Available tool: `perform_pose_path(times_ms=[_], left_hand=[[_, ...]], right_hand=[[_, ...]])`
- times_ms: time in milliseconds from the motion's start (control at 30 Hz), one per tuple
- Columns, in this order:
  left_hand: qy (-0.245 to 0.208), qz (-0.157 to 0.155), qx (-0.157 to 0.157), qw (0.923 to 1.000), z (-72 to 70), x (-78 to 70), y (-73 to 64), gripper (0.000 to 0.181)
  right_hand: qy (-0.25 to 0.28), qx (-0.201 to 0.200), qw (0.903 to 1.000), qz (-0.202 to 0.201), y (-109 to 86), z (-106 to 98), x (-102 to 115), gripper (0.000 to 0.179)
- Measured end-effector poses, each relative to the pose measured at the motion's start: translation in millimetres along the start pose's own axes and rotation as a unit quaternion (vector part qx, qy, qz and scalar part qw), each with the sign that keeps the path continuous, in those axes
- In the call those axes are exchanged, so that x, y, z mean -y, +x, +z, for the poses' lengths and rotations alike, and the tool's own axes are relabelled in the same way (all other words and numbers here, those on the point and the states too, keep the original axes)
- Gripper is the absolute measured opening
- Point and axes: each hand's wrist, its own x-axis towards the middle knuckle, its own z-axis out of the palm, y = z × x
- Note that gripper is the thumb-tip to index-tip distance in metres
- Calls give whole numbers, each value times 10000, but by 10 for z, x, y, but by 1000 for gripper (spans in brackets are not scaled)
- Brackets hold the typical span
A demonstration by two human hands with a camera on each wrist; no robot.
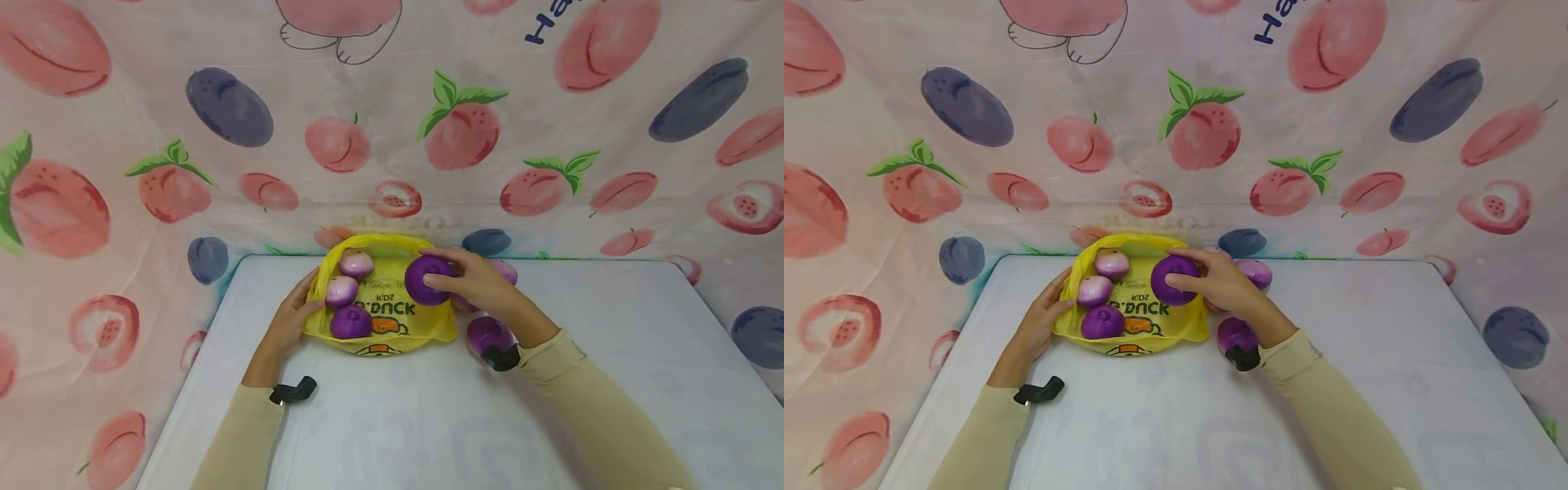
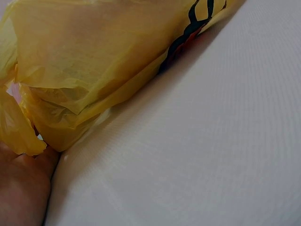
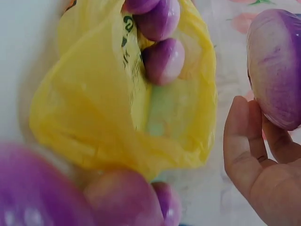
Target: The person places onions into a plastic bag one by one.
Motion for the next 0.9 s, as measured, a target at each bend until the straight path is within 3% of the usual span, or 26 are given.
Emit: perform_pose_path(times_ms=[200,567,900], left_hand=[[-63,16,16,10000,-1,7,4,65],[-108,99,38,9999,-6,15,7,65],[-165,165,78,9997,-4,13,3,65]], right_hand=[[78,69,9998,-146,161,168,-28,68],[117,-118,9998,-69,326,463,13,66],[171,-110,9989,-428,475,650,-55,58]])
